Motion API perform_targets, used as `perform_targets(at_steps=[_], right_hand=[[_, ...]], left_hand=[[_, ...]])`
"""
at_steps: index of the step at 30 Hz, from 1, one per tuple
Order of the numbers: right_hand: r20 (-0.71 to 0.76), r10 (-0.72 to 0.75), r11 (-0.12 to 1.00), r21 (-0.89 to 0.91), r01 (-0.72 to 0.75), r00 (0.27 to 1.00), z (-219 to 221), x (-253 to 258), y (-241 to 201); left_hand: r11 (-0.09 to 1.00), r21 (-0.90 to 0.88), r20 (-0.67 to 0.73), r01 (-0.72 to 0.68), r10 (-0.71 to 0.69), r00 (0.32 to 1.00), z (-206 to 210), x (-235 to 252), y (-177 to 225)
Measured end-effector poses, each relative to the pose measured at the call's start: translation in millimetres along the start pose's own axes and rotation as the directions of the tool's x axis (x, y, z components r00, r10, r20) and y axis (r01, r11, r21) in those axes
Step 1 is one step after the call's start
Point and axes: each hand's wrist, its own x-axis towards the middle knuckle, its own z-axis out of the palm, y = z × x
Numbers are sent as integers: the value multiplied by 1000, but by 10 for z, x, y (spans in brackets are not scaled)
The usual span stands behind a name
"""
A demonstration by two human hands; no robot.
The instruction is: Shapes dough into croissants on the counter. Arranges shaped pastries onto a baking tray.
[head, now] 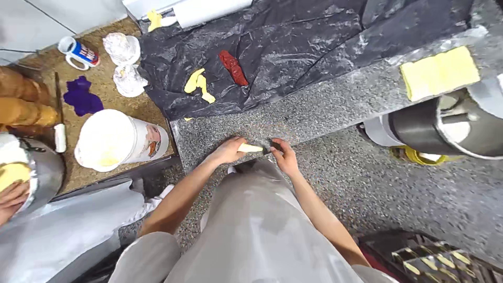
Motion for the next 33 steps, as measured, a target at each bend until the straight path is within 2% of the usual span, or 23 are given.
perform_targets(at_steps=[1, 2, 4, 5, 6, 7, 10, 12, 15, 17, 18, 20, 22, 23, 24, 25, 26, 27, 28, 30, 31, 32, 33], right_hand=[[84, -37, 999, -3, 38, 996, 3, -13, -54], [168, -79, 997, -7, 82, 983, 10, -12, -155], [298, -166, 983, -26, 182, 940, 47, 35, -395], [355, -193, 976, -25, 216, 915, 63, 80, -513], [404, -209, 973, -11, 233, 891, 74, 135, -619], [446, -214, 972, 8, 236, 869, 94, 194, -701], [552, -226, 973, 82, 217, 803, 173, 419, -876], [611, -210, 975, 76, 208, 763, 248, 573, -985], [578, -224, 937, -93, 336, 784, 469, 723, -1199], [617, -205, 885, -215, 414, 760, 565, 833, -1444], [683, -180, 881, -208, 424, 708, 565, 896, -1575], [830, -240, 911, 13, 412, 504, 449, 1046, -1881], [831, -504, 854, 440, 278, 235, 285, 1135, -2321], [765, -623, 782, 604, 157, 162, 236, 1169, -2593], [687, -710, 699, 713, 45, 155, 223, 1212, -2845], [629, -748, 638, 769, -32, 212, 250, 1272, -3019], [615, -720, 631, 773, -64, 322, 319, 1385, -3090], [635, -627, 691, 721, -56, 451, 443, 1579, -3028], [650, -470, 797, 603, -30, 597, 625, 1825, -2817], [552, -78, 995, 95, 31, 830, 1072, 2240, -2175], [477, 103, 992, -115, -54, 873, 1244, 2297, -1891], [407, 228, 968, -190, -162, 884, 1353, 2279, -1690], [353, 296, 954, -157, -256, 887, 1377, 2201, -1587]], left_hand=[[971, -233, -11, 47, -51, 999, -12, -73, 31], [881, -467, -16, 72, -90, 996, -4, -153, 87], [584, -811, -28, 39, -104, 994, 37, -302, 252], [458, -889, -39, 10, -97, 995, 54, -356, 344], [387, -922, -56, -17, -91, 994, 61, -396, 431], [371, -928, -84, -45, -90, 992, 61, -426, 495], [473, -874, -222, -114, -178, 959, 9, -490, 588], [620, -776, -343, -112, -267, 901, -85, -534, 580], [829, -558, -591, -20, -381, 711, -157, -533, 518], [855, -519, -705, 4, -431, 563, -184, -451, 388], [838, -546, -718, -21, -455, 527, -216, -420, 291], [750, -657, -654, -81, -513, 556, -331, -395, 74], [610, -786, -511, -98, -553, 658, -400, -408, -171], [500, -854, -440, -146, -543, 715, -400, -409, -303], [380, -908, -367, -179, -510, 778, -409, -421, -425], [283, -939, -312, -197, -452, 836, -395, -436, -534], [202, -956, -274, -211, -376, 885, -374, -446, -635], [141, -966, -249, -216, -295, 922, -348, -443, -729], [115, -971, -230, -209, -215, 949, -313, -446, -805], [171, -966, -210, -195, -76, 975, -280, -453, -926], [229, -956, -199, -184, -42, 979, -296, -475, -957], [280, -943, -193, -177, -30, 981, -332, -475, -990], [311, -935, -190, -172, -29, 981, -354, -457, -1005]])
